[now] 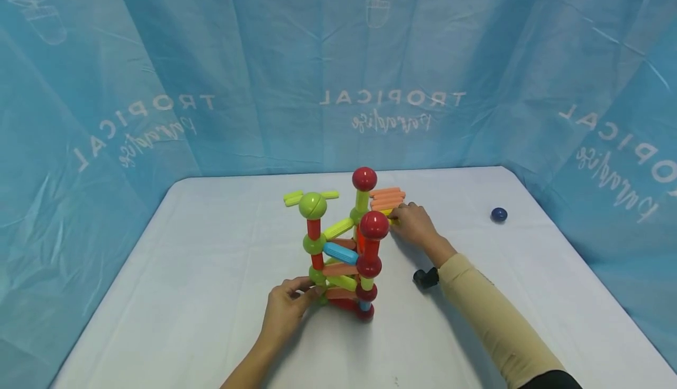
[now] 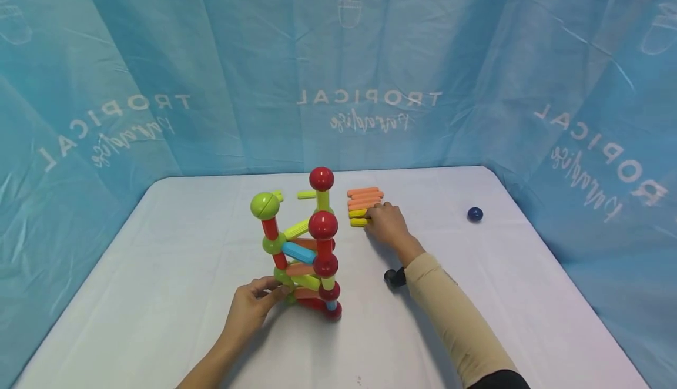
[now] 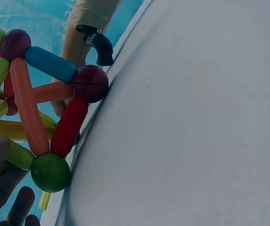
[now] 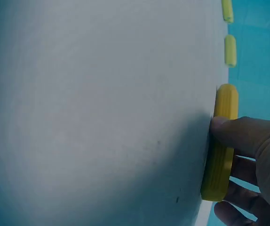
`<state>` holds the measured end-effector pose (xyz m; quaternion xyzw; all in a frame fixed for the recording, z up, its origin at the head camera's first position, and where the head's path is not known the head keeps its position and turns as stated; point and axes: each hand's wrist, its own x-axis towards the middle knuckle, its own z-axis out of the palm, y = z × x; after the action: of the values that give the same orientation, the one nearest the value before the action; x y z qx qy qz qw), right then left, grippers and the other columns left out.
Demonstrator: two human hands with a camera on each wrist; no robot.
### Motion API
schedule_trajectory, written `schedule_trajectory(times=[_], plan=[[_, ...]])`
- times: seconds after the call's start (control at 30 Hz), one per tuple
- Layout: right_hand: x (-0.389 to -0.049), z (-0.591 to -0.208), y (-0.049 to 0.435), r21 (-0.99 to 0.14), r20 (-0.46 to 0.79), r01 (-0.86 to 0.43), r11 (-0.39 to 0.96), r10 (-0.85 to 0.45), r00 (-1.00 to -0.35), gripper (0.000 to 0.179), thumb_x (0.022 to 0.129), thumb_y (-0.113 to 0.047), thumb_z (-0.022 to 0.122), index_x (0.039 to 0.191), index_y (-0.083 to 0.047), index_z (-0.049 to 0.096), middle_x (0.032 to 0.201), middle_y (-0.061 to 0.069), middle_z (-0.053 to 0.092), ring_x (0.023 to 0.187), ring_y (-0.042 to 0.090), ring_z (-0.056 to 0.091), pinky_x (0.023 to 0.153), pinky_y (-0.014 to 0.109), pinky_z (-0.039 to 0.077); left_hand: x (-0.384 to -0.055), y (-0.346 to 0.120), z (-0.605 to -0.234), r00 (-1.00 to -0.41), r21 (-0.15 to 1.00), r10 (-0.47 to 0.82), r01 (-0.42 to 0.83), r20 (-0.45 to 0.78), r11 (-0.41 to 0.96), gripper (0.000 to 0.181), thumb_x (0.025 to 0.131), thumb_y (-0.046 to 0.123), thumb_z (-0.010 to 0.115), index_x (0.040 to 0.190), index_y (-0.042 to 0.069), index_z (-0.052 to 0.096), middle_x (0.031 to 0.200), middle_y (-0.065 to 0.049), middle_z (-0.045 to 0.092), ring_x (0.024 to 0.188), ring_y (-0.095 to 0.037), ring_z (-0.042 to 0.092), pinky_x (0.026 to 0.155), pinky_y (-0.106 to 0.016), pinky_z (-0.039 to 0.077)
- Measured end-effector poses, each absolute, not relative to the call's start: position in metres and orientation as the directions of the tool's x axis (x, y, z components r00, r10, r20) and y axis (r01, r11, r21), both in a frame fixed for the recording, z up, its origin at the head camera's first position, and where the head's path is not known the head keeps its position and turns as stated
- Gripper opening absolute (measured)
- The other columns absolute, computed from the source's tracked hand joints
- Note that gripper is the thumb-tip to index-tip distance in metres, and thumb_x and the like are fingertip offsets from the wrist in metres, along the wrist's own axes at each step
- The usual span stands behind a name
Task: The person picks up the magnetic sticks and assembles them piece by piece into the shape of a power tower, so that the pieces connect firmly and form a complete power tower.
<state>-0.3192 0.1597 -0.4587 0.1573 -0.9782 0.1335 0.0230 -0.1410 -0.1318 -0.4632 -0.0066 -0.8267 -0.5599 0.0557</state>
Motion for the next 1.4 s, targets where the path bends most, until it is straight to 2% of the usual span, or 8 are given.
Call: schedule_trajectory(times=[0.13,0.23,0.37,0.47,0.63,0.8,1.1,1.4], plan=[[-0.313,-0.457,0.162,-0.296,0.096,-0.309,0.904,-0.294,-0.951,0.024,0.084,-0.018,0.075,0.104,-0.006,0.073,0.096,0.007,0.068,0.087,0.025,0.053,0.077,0.04,0.045,-0.141,-0.131,-0.463,-0.994,0.926,-0.055,0.07,0.097,0.37,0.012,0.081,0.017,0.077,0.093,0.015,0.077,0.083,0.006,0.066,0.083,-0.014,0.056,0.072,-0.029,0.045],[-0.297,-0.442,0.163,-0.512,0.079,-0.254,0.821,-0.249,-0.965,0.026,0.086,-0.02,0.072,0.107,-0.005,0.072,0.097,0.007,0.068,0.088,0.024,0.055,0.076,0.039,0.048,-0.141,-0.131,-0.463,-0.994,0.928,-0.048,0.073,0.098,0.365,0.012,0.081,0.017,0.077,0.093,0.015,0.077,0.084,0.006,0.068,0.084,-0.014,0.057,0.073,-0.029,0.045],[-0.261,-0.403,0.163,-0.852,0.029,-0.135,0.505,-0.213,-0.977,0.03,0.089,-0.025,0.07,0.112,-0.006,0.069,0.101,0.008,0.066,0.093,0.027,0.057,0.08,0.046,0.049,-0.14,-0.131,-0.462,-0.994,0.924,-0.04,0.084,0.106,0.374,0.012,0.082,0.017,0.076,0.094,0.015,0.077,0.086,0.006,0.069,0.085,-0.014,0.057,0.074,-0.03,0.045],[-0.237,-0.374,0.159,-0.945,0.045,-0.123,0.304,-0.251,-0.967,0.033,0.089,-0.028,0.07,0.113,-0.006,0.068,0.102,0.01,0.066,0.095,0.03,0.056,0.084,0.046,0.047,-0.14,-0.133,-0.461,-0.992,0.92,-0.046,0.088,0.114,0.381,0.012,0.081,0.016,0.076,0.093,0.015,0.077,0.085,0.007,0.069,0.085,-0.014,0.057,0.075,-0.031,0.045],[-0.212,-0.339,0.151,-0.977,0.116,-0.17,0.127,-0.351,-0.929,0.029,0.091,-0.019,0.067,0.113,0.0,0.067,0.1,0.015,0.064,0.096,0.032,0.054,0.083,0.039,0.048,-0.14,-0.133,-0.461,-0.993,0.924,-0.048,0.086,0.111,0.373,0.012,0.081,0.015,0.076,0.093,0.014,0.077,0.086,0.007,0.07,0.086,-0.014,0.057,0.077,-0.032,0.045],[-0.202,-0.323,0.142,-0.988,0.139,-0.154,0.004,-0.41,-0.902,0.028,0.093,-0.014,0.064,0.115,0.003,0.064,0.106,0.018,0.06,0.102,0.032,0.049,0.083,0.038,0.048,-0.14,-0.132,-0.462,-0.993,0.925,-0.047,0.08,0.104,0.373,0.012,0.082,0.018,0.076,0.093,0.014,0.077,0.086,0.007,0.07,0.086,-0.014,0.057,0.076,-0.031,0.045],[-0.201,-0.318,0.12,-0.993,0.116,-0.103,-0.055,-0.361,-0.925,0.033,0.093,-0.015,0.064,0.118,0.007,0.061,0.122,0.016,0.054,0.122,0.03,0.041,0.094,0.041,0.045,-0.14,-0.131,-0.462,-0.994,0.928,-0.04,0.082,0.104,0.364,0.013,0.081,0.02,0.077,0.093,0.015,0.077,0.084,0.006,0.067,0.084,-0.015,0.056,0.073,-0.03,0.045],[-0.192,-0.322,0.112,-0.997,0.076,-0.078,-0.01,-0.344,-0.936,0.03,0.09,-0.01,0.067,0.116,0.004,0.06,0.114,0.016,0.061,0.118,0.031,0.048,0.093,0.042,0.046,-0.139,-0.13,-0.462,-0.993,0.926,-0.037,0.091,0.113,0.365,0.014,0.081,0.021,0.078,0.093,0.015,0.077,0.085,0.007,0.067,0.084,-0.014,0.055,0.072,-0.03,0.045]])
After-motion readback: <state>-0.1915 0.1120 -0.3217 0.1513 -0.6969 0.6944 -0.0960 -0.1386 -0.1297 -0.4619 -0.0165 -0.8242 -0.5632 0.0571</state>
